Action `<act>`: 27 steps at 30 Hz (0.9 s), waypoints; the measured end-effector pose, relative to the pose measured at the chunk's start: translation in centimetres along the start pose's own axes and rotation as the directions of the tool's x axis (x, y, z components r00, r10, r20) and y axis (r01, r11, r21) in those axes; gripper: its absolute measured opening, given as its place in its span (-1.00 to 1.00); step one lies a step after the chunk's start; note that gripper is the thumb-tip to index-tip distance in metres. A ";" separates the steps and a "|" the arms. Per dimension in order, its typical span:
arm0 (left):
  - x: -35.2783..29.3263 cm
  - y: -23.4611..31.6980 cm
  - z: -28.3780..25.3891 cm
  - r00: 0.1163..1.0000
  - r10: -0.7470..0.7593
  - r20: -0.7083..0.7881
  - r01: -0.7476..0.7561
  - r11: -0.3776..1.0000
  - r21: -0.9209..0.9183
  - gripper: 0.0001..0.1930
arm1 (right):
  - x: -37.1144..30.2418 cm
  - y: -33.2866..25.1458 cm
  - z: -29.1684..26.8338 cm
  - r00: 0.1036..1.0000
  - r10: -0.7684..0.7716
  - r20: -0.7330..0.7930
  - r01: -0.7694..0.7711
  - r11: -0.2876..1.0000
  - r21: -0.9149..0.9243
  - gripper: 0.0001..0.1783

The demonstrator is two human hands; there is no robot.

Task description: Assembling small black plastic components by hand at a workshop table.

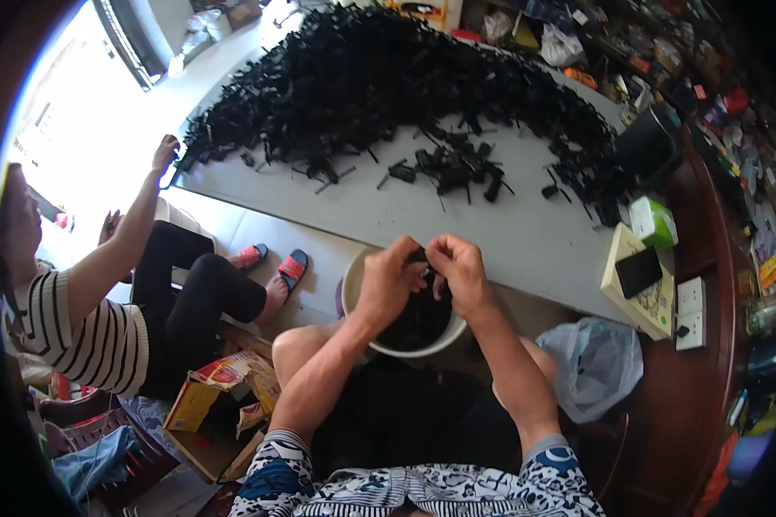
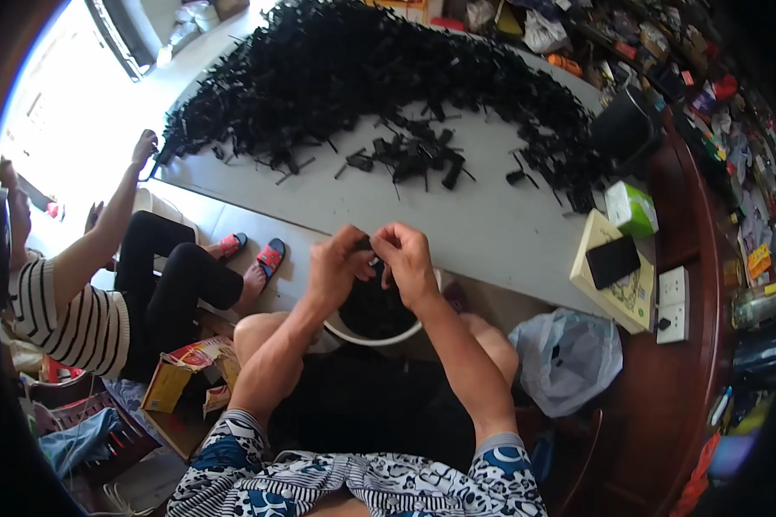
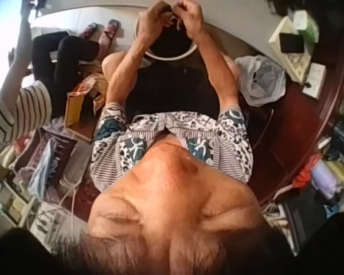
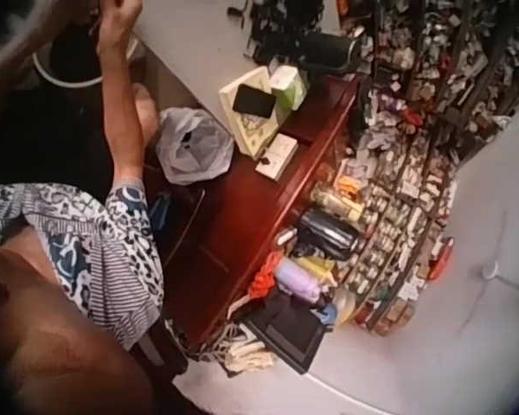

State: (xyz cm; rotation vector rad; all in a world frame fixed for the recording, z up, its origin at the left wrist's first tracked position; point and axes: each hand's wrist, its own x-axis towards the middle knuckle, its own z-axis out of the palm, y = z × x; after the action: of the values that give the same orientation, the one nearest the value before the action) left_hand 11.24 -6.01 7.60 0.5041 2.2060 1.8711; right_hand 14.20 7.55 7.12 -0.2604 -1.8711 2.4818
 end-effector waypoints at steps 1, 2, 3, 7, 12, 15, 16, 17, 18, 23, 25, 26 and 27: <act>-0.1 -0.3 0.1 0.999 0.048 -0.025 -0.046 0.997 0.056 -0.87 | -0.1 0.4 0.2 1.000 0.012 -0.019 -0.011 0.999 0.050 -0.82; -0.2 -0.2 0.2 0.992 0.122 -0.046 -0.113 0.981 0.157 -0.85 | -0.2 0.6 0.5 0.998 0.036 -0.049 -0.033 0.998 0.053 -0.81; -0.5 -0.1 0.4 0.980 0.189 -0.058 -0.168 0.952 0.257 -0.83 | -0.3 0.9 0.6 0.997 0.053 -0.051 -0.048 0.995 0.089 -0.81; -0.8 0.6 0.7 0.886 0.464 0.003 -0.413 0.785 0.463 -0.78 | -0.4 0.9 0.6 0.996 0.086 -0.019 -0.081 0.980 0.181 -0.78; -0.6 0.4 0.3 0.861 0.509 0.011 -0.443 0.739 0.507 -0.81 | -0.3 0.4 0.5 0.996 0.065 0.068 -0.078 0.974 0.214 -0.77; 0.3 1.2 -0.6 0.961 0.275 -0.038 -0.259 0.938 0.228 -0.83 | -0.1 -0.4 0.3 0.992 -0.052 0.112 0.032 0.983 0.180 -0.76; 0.4 1.4 -0.9 0.959 0.281 -0.041 -0.265 0.936 0.230 -0.83 | -0.2 -0.5 0.3 0.992 -0.058 0.115 0.037 0.983 0.179 -0.76; 0.6 1.5 -1.2 0.990 0.138 0.040 -0.141 0.987 0.073 -0.85 | -0.3 -0.7 0.4 0.987 -0.117 0.109 0.107 0.989 0.098 -0.75; 0.6 1.6 -1.6 0.990 0.002 0.139 0.008 0.997 -0.073 -0.86 | -0.4 -0.8 0.5 0.979 -0.172 0.111 0.171 0.985 0.017 -0.73; 0.3 1.7 -1.5 0.934 0.155 0.322 -0.034 0.935 -0.352 -0.73 | -0.2 -0.8 0.2 0.990 -0.071 0.119 0.038 0.967 0.253 -0.68; 0.1 1.4 -1.0 0.960 0.129 0.250 -0.015 0.911 -0.412 -0.74 | -0.3 -0.3 0.7 0.996 -0.073 0.042 0.061 0.969 0.240 -0.68; -0.1 1.4 -1.2 0.974 0.006 0.225 0.075 0.934 -0.350 -0.83 | -0.5 -0.1 1.4 0.996 -0.083 0.017 0.077 0.975 0.209 -0.70; 0.0 1.2 -1.3 0.977 0.001 0.212 0.075 0.933 -0.352 -0.83 | -0.6 0.2 1.8 0.997 -0.076 0.029 0.068 0.976 0.208 -0.70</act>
State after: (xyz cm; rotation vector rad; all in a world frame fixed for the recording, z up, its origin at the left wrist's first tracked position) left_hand 10.93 -7.05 9.01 0.5540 1.6792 2.0330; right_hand 14.51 5.76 7.48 -0.1398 -1.5853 2.6210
